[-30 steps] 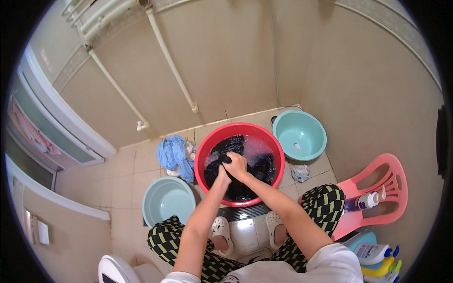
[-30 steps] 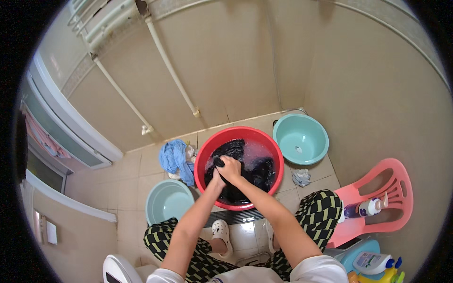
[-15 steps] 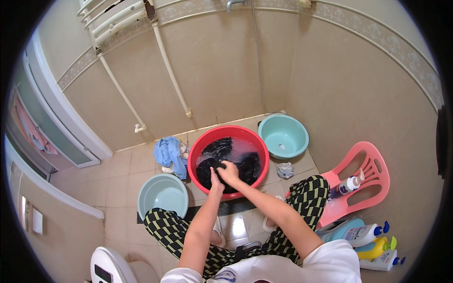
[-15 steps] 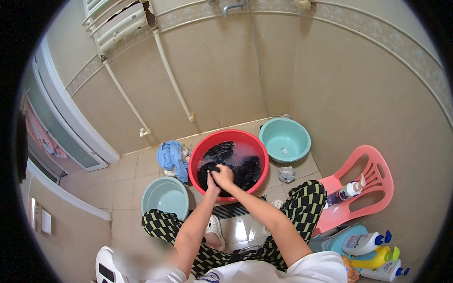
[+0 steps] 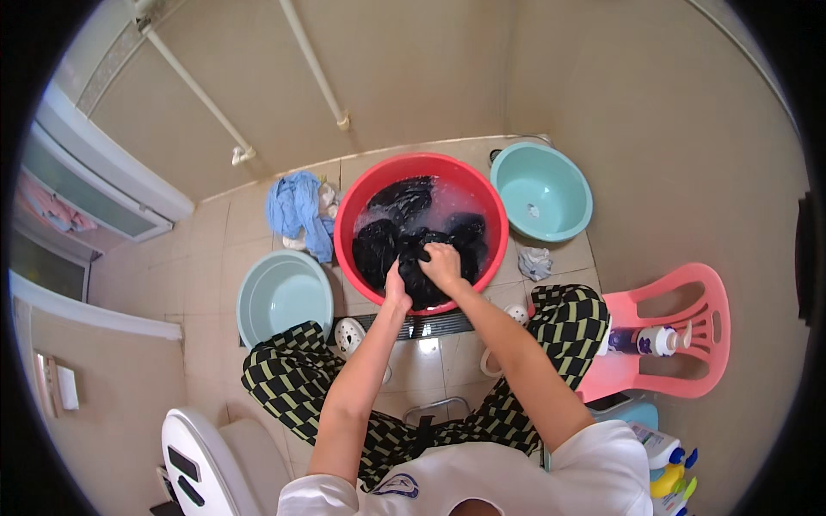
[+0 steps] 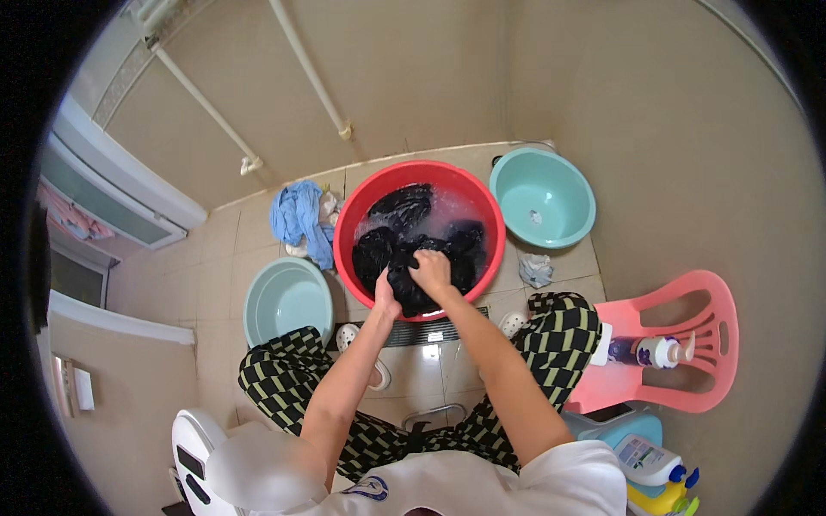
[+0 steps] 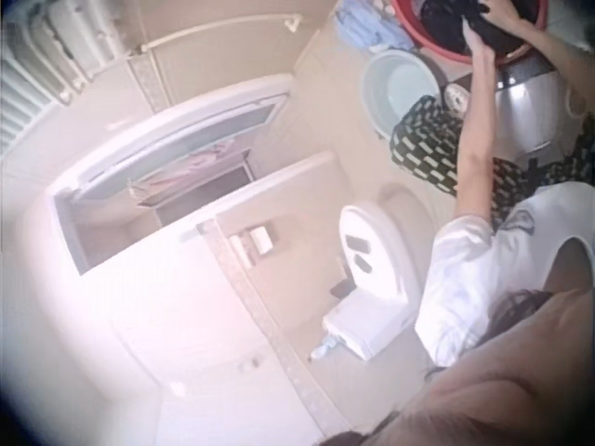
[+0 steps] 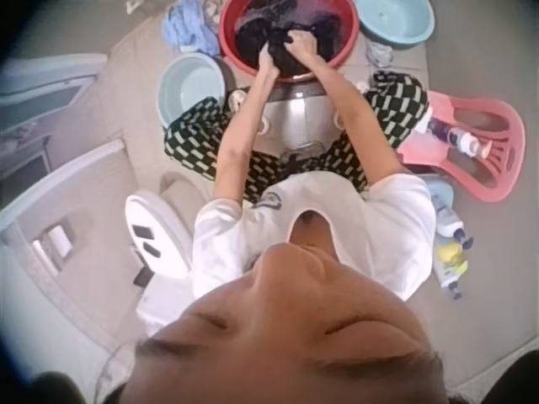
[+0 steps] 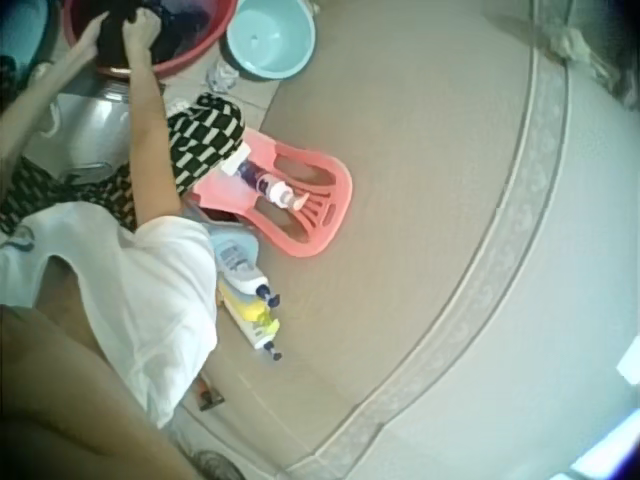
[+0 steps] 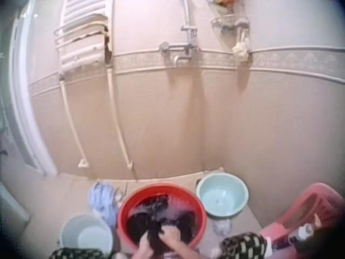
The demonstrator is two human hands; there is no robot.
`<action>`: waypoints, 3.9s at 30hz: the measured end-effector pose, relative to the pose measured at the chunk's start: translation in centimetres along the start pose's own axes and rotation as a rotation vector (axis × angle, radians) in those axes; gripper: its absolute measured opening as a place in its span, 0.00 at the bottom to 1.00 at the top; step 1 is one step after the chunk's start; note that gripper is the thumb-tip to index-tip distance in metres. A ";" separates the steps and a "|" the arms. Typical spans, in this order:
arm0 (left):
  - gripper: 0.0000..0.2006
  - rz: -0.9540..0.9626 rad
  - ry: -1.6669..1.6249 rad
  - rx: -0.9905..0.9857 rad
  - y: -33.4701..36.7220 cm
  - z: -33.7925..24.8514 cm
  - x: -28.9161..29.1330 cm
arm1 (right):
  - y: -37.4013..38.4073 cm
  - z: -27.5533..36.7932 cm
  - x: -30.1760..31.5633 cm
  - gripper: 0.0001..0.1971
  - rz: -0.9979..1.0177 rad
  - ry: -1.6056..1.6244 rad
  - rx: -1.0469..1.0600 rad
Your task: The person washes clothes by hand in a basin of water, scrubbing and rinsing them before placing them into a separate bucket.
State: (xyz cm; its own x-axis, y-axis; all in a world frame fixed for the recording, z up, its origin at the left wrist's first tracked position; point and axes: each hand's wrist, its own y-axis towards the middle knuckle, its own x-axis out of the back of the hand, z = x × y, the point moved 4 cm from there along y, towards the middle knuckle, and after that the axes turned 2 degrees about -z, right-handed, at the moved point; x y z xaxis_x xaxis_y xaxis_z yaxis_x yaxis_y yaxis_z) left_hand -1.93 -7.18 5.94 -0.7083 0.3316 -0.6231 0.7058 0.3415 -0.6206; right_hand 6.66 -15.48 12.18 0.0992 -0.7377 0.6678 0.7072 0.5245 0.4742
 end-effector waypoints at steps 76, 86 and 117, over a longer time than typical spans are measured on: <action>0.19 0.573 -0.325 -0.011 2.6 2.1 5.8 | -4.7 8.8 0.2 0.08 -0.033 0.138 0.178; 0.22 0.019 -0.042 0.102 0.0 3.0 0.3 | -3.2 -2.4 0.5 0.17 0.150 -0.112 -0.292; 0.24 0.109 -0.030 0.214 1.3 4.0 0.5 | -4.0 2.1 0.7 0.17 0.234 0.090 -0.513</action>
State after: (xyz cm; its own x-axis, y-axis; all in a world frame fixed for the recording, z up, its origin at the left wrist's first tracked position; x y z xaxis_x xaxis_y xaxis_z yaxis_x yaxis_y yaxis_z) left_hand -1.33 -10.03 2.90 -0.6292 0.3290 -0.7042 0.7660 0.1093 -0.6335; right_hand 2.42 -17.20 11.96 0.3377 -0.6714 0.6597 0.9063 0.4212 -0.0353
